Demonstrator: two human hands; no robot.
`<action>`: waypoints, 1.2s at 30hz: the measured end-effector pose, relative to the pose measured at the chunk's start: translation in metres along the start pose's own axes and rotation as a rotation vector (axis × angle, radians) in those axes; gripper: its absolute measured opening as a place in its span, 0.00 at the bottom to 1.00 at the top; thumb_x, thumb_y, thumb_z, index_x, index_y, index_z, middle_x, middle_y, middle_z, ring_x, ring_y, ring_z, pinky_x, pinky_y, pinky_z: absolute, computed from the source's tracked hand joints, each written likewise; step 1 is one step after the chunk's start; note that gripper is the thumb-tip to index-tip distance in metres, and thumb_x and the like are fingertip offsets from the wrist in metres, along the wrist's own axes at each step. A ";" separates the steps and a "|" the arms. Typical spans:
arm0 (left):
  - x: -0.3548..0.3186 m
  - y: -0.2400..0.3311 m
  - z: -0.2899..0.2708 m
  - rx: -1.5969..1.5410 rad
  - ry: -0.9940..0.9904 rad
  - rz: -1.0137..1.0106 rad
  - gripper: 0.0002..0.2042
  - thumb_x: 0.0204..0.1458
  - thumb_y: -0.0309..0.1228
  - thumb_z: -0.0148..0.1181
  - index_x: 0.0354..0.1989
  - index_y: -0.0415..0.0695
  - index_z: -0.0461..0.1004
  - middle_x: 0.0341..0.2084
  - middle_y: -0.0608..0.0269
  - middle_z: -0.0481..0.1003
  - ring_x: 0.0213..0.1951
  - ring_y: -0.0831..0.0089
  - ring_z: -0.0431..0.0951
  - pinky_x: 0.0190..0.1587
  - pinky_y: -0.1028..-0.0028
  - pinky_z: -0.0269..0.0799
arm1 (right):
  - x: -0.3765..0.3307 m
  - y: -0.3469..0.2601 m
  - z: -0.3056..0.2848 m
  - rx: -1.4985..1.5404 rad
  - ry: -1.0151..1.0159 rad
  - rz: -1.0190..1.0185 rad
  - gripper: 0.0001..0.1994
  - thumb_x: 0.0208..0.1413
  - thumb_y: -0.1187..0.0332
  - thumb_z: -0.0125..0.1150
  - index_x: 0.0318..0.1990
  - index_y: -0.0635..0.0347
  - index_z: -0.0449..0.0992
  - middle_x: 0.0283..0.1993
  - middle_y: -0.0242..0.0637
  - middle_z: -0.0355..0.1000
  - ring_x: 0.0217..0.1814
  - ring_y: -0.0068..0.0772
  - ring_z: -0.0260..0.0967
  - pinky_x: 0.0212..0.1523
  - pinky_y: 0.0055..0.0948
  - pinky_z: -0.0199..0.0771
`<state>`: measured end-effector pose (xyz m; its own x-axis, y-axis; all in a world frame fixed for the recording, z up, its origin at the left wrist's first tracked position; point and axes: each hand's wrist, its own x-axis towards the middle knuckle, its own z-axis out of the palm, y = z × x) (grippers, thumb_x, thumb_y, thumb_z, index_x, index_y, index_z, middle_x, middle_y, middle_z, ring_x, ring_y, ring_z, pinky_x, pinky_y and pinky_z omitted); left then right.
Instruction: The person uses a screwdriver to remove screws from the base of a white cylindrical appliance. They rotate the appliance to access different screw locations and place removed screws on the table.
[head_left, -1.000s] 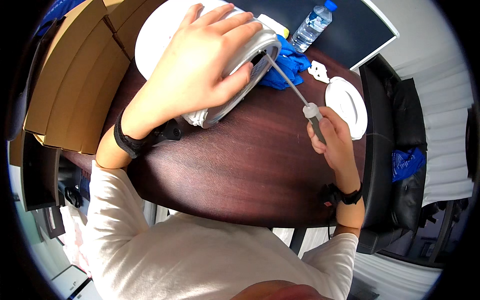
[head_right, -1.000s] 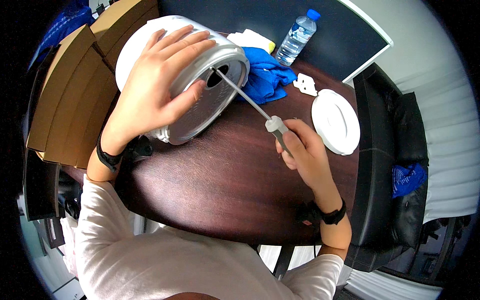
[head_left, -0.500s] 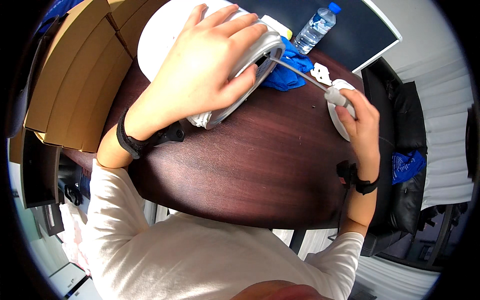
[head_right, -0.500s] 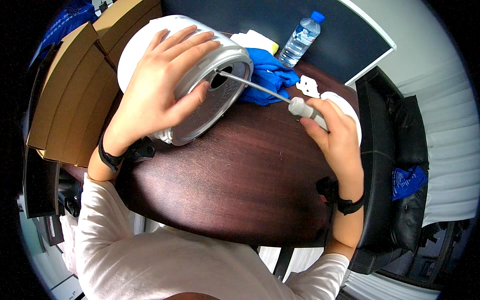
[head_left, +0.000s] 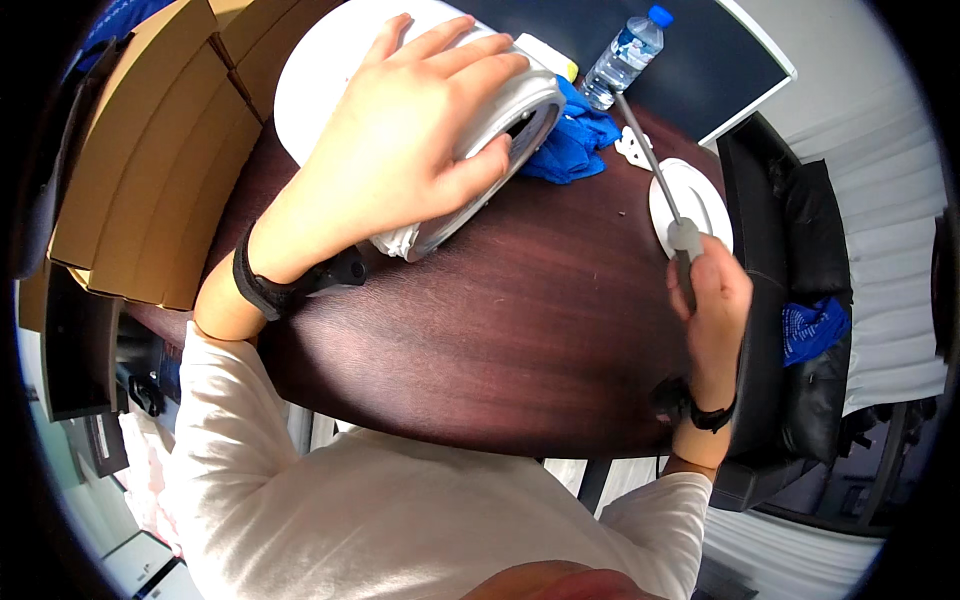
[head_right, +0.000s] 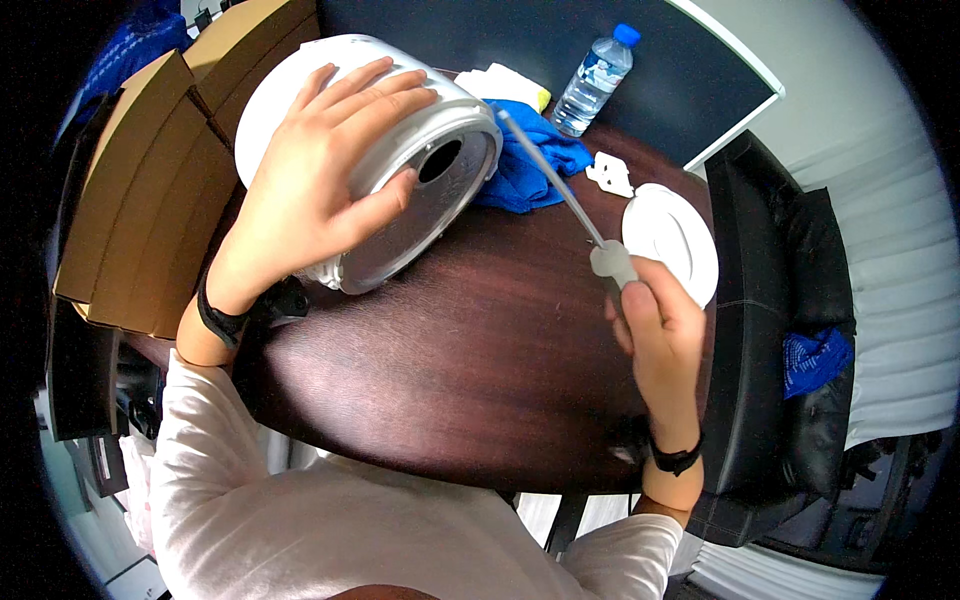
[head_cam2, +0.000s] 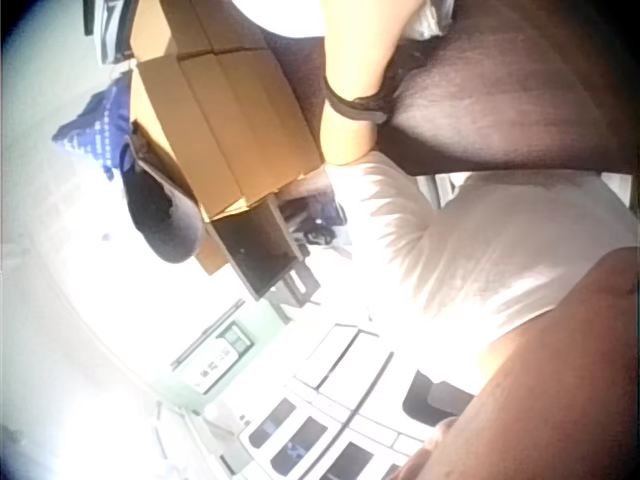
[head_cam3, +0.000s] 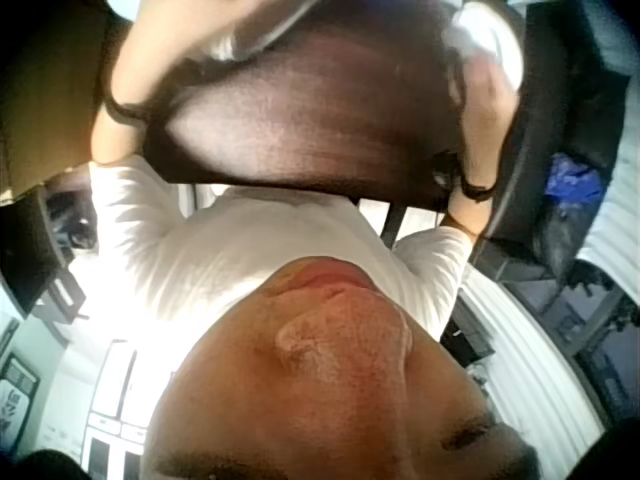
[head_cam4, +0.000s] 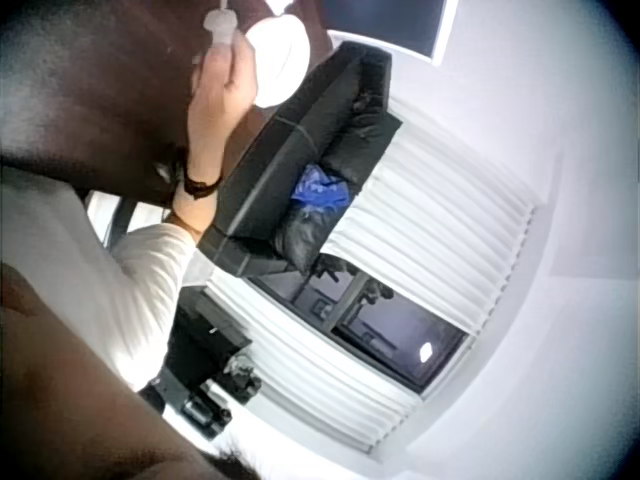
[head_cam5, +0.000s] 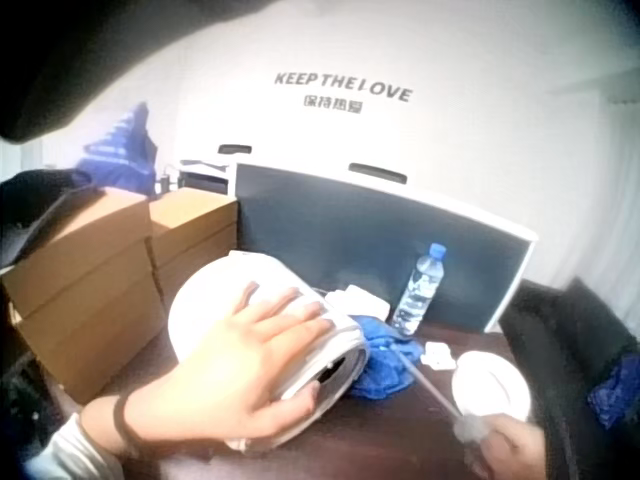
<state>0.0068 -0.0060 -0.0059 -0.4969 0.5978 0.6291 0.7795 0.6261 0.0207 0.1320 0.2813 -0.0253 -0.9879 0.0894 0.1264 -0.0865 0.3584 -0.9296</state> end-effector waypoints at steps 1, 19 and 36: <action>0.000 0.000 0.000 -0.001 -0.001 -0.004 0.25 0.44 0.35 0.58 0.54 0.42 0.70 0.55 0.49 0.70 0.62 0.48 0.63 0.64 0.47 0.51 | 0.000 0.003 0.004 0.102 -0.052 0.053 0.19 0.66 0.58 0.46 0.47 0.68 0.72 0.25 0.30 0.67 0.16 0.11 0.52 0.16 0.15 0.48; -0.002 0.003 0.004 0.047 0.023 -0.032 0.26 0.45 0.36 0.57 0.55 0.42 0.70 0.56 0.50 0.70 0.62 0.48 0.64 0.63 0.46 0.51 | -0.009 0.024 0.036 0.826 -0.416 0.505 0.22 0.69 0.54 0.36 0.48 0.67 0.69 0.24 0.32 0.65 0.11 0.12 0.44 0.13 0.18 0.44; -0.006 0.006 0.009 0.046 0.055 -0.031 0.26 0.45 0.36 0.58 0.55 0.41 0.69 0.55 0.49 0.69 0.61 0.47 0.64 0.62 0.45 0.52 | -0.014 0.024 0.036 0.893 -0.429 0.521 0.22 0.69 0.53 0.35 0.48 0.65 0.69 0.24 0.31 0.63 0.11 0.12 0.43 0.12 0.18 0.42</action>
<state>0.0110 -0.0017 -0.0164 -0.4980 0.5498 0.6706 0.7451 0.6669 0.0065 0.1391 0.2550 -0.0622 -0.8782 -0.3553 -0.3202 0.4595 -0.4410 -0.7710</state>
